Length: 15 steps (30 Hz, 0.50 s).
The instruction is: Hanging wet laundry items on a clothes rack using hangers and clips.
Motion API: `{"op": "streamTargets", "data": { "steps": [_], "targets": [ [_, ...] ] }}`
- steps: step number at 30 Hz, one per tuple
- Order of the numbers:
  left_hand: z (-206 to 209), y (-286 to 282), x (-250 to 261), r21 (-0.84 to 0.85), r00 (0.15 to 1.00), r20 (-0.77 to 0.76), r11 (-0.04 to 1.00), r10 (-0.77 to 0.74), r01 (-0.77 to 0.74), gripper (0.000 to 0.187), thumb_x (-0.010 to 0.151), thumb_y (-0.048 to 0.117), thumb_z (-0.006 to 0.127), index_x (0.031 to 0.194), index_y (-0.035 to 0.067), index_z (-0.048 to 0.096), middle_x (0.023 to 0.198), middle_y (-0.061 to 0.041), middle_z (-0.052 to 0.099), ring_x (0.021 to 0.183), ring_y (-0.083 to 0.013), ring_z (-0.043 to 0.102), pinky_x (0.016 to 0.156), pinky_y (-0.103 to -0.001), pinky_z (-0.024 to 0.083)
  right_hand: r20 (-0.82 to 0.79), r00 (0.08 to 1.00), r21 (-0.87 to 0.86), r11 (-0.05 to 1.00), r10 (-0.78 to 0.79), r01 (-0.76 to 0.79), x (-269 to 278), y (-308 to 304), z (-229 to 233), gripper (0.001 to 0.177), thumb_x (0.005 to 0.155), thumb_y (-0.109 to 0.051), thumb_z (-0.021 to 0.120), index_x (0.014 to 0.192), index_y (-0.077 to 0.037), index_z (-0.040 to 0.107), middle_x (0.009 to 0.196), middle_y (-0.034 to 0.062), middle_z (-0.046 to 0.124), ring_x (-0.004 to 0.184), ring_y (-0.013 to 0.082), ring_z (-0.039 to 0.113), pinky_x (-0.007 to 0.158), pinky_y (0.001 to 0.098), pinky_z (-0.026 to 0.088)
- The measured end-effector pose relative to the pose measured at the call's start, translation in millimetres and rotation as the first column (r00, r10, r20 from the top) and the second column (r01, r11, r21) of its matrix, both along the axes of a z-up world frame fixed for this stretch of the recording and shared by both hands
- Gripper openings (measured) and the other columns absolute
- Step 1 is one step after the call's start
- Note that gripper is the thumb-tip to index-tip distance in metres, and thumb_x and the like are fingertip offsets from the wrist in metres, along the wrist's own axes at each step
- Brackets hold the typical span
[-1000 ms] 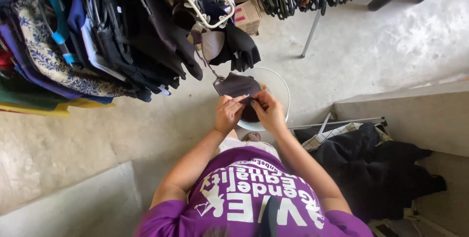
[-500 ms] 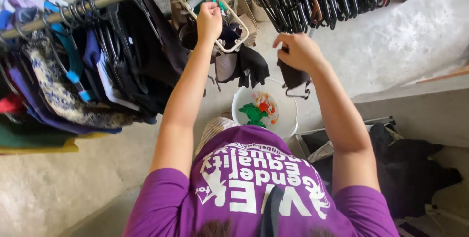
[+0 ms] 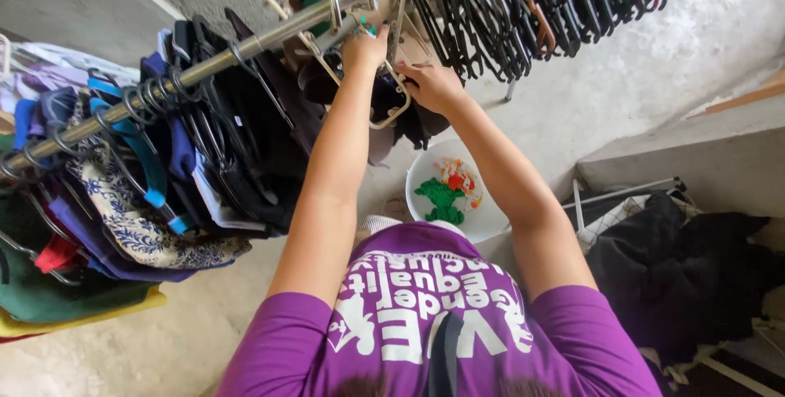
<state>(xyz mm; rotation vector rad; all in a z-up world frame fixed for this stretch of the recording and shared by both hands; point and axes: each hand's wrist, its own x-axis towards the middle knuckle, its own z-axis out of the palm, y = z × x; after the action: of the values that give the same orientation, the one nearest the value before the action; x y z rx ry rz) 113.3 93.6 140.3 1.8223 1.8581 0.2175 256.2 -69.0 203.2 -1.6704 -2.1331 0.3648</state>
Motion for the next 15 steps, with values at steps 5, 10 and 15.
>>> {"op": "streamTargets", "data": {
  "steps": [5,10,15],
  "targets": [
    [24.3,-30.9,-35.8,0.036,0.995,0.046,0.996,-0.084,0.082,0.054,0.091,0.051,0.055,0.104,0.002,0.075,0.104,-0.027,0.071,0.101,-0.043,0.069,0.091,-0.05,0.054,-0.001,0.998,-0.109,0.992,0.061,-0.061,-34.9,-31.0,16.5,0.044,0.092,-0.025,0.064,0.137,-0.022,0.061,0.105,0.0137,0.074,0.087,0.0374,0.071,0.072,0.0493,0.056],
    [50.3,-54.5,-59.3,0.098,0.98,-0.04,0.975,-0.196,0.199,0.039,0.091,0.038,0.067,0.099,0.0,0.076,0.099,-0.028,0.071,0.096,-0.044,0.069,0.089,-0.049,0.056,-0.149,0.978,-0.229,0.957,0.149,-0.181,-37.9,-32.0,4.3,0.044,0.086,-0.015,0.061,0.13,-0.012,0.058,0.103,0.0175,0.072,0.088,0.0407,0.069,0.074,0.0509,0.053],
    [16.6,-38.1,-76.1,0.335,0.966,0.135,0.928,-0.221,0.166,0.044,0.068,0.029,0.087,0.088,-0.006,0.07,0.084,-0.025,0.07,0.082,-0.0423,0.069,0.075,-0.047,0.057,-0.435,0.889,-0.202,0.946,0.145,-0.253,-25.6,-10.5,-9.7,0.034,0.087,0.002,0.058,0.119,-0.007,0.06,0.086,0.0154,0.067,0.081,0.0346,0.068,0.074,0.042,0.053]
  ]
}}
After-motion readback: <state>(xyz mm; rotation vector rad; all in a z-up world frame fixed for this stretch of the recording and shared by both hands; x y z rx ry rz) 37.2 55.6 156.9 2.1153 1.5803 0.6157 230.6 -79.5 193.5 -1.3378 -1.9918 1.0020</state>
